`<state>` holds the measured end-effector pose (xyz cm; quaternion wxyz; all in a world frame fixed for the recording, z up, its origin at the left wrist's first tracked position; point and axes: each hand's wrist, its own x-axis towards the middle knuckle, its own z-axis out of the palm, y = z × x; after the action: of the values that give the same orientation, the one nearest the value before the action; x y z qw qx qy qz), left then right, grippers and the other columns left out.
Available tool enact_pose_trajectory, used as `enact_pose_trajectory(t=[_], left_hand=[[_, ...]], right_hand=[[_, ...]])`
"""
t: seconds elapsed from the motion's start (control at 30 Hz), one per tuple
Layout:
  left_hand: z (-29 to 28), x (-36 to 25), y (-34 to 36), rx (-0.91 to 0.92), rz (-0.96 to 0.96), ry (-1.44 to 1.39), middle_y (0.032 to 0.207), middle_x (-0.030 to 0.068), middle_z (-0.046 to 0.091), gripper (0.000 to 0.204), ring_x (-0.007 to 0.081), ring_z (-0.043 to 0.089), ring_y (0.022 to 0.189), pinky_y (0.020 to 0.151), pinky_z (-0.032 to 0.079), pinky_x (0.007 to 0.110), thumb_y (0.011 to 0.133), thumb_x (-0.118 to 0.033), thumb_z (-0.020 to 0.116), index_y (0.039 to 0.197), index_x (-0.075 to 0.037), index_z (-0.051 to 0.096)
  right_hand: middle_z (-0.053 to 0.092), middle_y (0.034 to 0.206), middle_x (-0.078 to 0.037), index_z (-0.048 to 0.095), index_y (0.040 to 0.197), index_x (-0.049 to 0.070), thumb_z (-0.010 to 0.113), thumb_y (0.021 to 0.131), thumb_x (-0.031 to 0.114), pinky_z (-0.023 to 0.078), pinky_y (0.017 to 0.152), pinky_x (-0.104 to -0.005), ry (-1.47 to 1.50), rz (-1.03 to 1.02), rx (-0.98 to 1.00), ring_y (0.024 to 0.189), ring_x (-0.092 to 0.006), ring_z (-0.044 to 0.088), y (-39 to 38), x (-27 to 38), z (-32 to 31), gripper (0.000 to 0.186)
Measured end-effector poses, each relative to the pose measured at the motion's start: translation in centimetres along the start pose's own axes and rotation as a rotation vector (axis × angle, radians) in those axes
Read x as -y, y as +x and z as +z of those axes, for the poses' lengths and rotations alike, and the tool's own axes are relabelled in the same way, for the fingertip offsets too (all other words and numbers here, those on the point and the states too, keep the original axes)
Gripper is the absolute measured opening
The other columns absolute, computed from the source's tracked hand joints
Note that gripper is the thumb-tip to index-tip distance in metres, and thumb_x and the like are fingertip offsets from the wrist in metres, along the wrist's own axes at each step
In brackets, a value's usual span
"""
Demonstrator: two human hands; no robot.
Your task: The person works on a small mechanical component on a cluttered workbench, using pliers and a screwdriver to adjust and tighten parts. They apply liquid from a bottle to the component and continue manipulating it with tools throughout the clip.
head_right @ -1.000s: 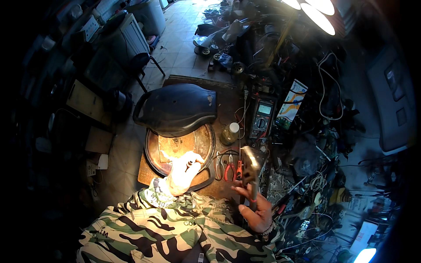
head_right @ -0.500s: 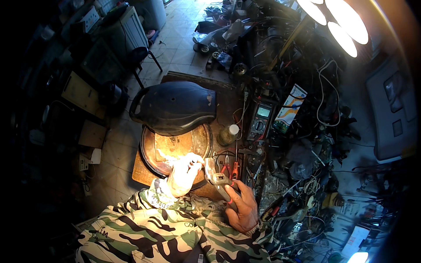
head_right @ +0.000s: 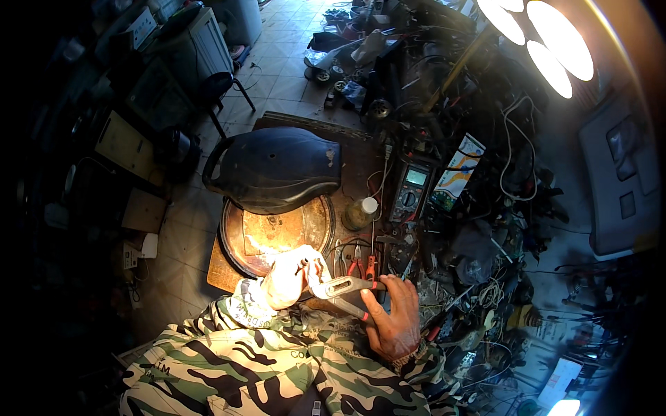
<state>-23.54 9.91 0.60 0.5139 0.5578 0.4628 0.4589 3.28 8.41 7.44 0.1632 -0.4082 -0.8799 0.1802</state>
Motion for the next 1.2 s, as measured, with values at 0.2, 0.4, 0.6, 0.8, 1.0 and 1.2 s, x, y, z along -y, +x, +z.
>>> enact_pose_trajectory(t=[0.2, 0.4, 0.6, 0.8, 1.0, 1.2], left_hand=[[0.5, -0.7, 0.2, -0.079, 0.006, -0.018, 0.079, 0.0076, 0.067, 0.014, 0.0151, 0.063, 0.070, 0.066, 0.052, 0.030, 0.098, -0.003, 0.049, 0.101, -0.001, 0.062], [0.5, -1.1, -0.1, -0.120, 0.057, 0.107, 0.080, 0.0103, 0.067, 0.009, 0.0163, 0.064, 0.069, 0.065, 0.052, 0.032, 0.099, -0.002, 0.051, 0.097, 0.000, 0.060], [1.0, -1.6, 0.7, -0.141, 0.208, 0.200, 0.080, 0.0128, 0.064, 0.005, 0.0234, 0.065, 0.069, 0.067, 0.051, 0.034, 0.095, 0.000, 0.056, 0.094, -0.001, 0.061], [1.1, -1.3, 0.3, -0.120, 0.149, 0.166, 0.080, 0.0121, 0.065, 0.003, 0.0224, 0.065, 0.070, 0.067, 0.052, 0.033, 0.095, -0.001, 0.058, 0.093, -0.001, 0.060], [0.9, -1.1, 0.0, -0.084, 0.127, 0.117, 0.080, 0.0098, 0.065, 0.003, 0.0181, 0.063, 0.071, 0.068, 0.051, 0.032, 0.094, 0.000, 0.058, 0.093, -0.001, 0.060], [1.1, 0.4, 0.3, -0.035, 0.101, 0.154, 0.079, 0.0084, 0.065, 0.003, 0.0161, 0.062, 0.070, 0.067, 0.051, 0.030, 0.093, 0.000, 0.060, 0.091, -0.001, 0.059]], right_hand=[[0.049, 0.139, -0.030, 0.060, 0.137, 0.011, 0.078, 0.066, 0.007, 0.033, 0.111, -0.0656, -0.021, 0.016, -0.015, 0.131, -0.0468, 0.049, 0.1, 0.3, -0.1, 0.073], [0.050, 0.138, -0.029, 0.061, 0.136, 0.013, 0.081, 0.066, 0.008, 0.034, 0.110, -0.0659, -0.071, 0.019, -0.016, 0.130, -0.0458, 0.051, 0.4, 0.7, 0.1, 0.073], [0.052, 0.135, -0.028, 0.062, 0.135, 0.013, 0.083, 0.064, 0.008, 0.035, 0.109, -0.0655, -0.103, 0.052, -0.040, 0.126, -0.0441, 0.053, 0.2, 1.2, -0.2, 0.074], [0.053, 0.132, -0.026, 0.063, 0.133, 0.014, 0.083, 0.064, 0.008, 0.035, 0.109, -0.0667, -0.129, 0.054, -0.064, 0.122, -0.0428, 0.054, -0.1, 1.2, -0.1, 0.072], [0.053, 0.131, -0.026, 0.064, 0.132, 0.014, 0.084, 0.065, 0.008, 0.036, 0.108, -0.0670, -0.136, 0.037, -0.070, 0.121, -0.0425, 0.055, 0.1, 1.1, -0.2, 0.069], [0.055, 0.127, -0.025, 0.067, 0.126, 0.013, 0.083, 0.067, 0.009, 0.037, 0.107, -0.0661, -0.170, 0.038, -0.099, 0.118, -0.0413, 0.056, 0.0, 0.7, -0.1, 0.061]])
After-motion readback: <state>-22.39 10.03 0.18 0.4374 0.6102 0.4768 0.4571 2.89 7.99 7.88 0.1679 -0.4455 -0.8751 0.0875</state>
